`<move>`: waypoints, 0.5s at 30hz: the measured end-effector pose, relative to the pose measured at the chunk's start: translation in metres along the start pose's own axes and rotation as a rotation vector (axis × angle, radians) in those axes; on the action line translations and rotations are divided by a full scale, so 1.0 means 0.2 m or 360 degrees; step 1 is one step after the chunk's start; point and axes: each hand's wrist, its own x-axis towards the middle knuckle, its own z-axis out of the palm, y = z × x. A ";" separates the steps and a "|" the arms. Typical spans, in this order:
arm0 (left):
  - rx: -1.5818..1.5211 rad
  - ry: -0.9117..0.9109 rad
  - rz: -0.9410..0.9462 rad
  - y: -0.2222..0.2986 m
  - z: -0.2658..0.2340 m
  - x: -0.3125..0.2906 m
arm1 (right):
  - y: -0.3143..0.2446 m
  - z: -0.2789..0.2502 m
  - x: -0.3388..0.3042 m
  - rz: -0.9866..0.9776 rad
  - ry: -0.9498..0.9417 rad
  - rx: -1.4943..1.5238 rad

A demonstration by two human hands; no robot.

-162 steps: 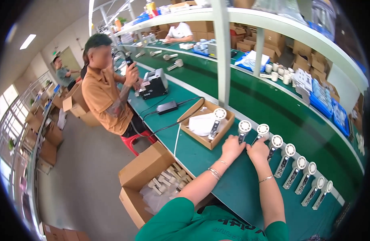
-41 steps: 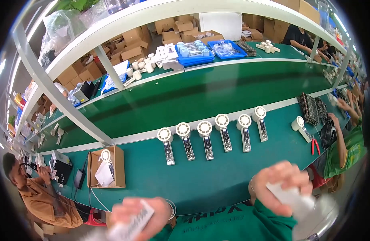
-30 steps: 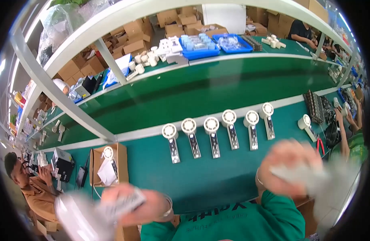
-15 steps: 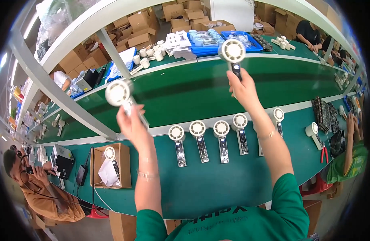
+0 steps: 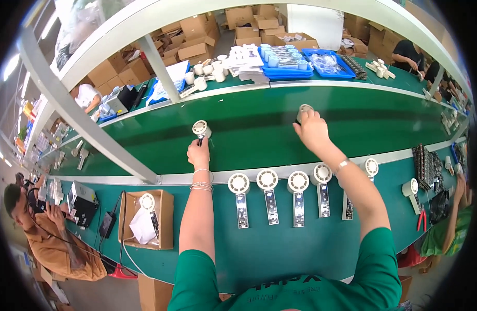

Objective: The person assembles handheld electronic fans by snapping fan heads and fan casings onto electronic handles by hand.

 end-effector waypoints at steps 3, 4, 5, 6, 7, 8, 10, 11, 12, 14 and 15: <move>-0.0140 0.0586 0.0524 -0.08 -0.11 -0.08 | -0.35 -0.37 -0.13 -0.0024 -0.0318 0.0663; -0.0335 0.0226 0.0544 0.03 -0.19 -0.21 | -0.39 -0.44 -0.23 -0.0038 -0.0506 0.0781; -0.0376 -0.0001 0.0618 0.05 -0.28 -0.35 | -0.44 -0.51 -0.31 -0.0177 -0.0709 0.0704; -0.0198 -0.0256 0.0609 0.06 -0.36 -0.49 | -0.49 -0.55 -0.39 -0.0329 -0.0910 0.0629; 0.0121 -0.0474 0.0537 0.10 -0.44 -0.65 | -0.53 -0.55 -0.44 -0.0234 -0.0934 0.0554; 0.0216 -0.0652 0.0523 0.08 -0.48 -0.76 | -0.58 -0.53 -0.48 -0.0163 -0.0956 0.0491; 0.0108 -0.0873 0.0626 0.11 -0.49 -0.91 | -0.59 -0.47 -0.51 -0.0052 -0.0897 0.0421; 0.0139 -0.0823 0.0609 0.11 -0.48 -0.95 | -0.62 -0.43 -0.52 -0.0038 -0.1000 0.0452; 0.0090 -0.0779 0.0621 0.10 -0.43 -0.95 | -0.64 -0.41 -0.53 0.0003 -0.1104 0.0450; 0.0043 -0.0770 0.0345 0.10 -0.38 -0.93 | -0.69 -0.36 -0.54 0.0147 -0.1088 0.0474; 0.0035 -0.0759 0.0340 0.07 -0.38 -0.94 | -0.71 -0.34 -0.55 0.0332 -0.1061 0.0476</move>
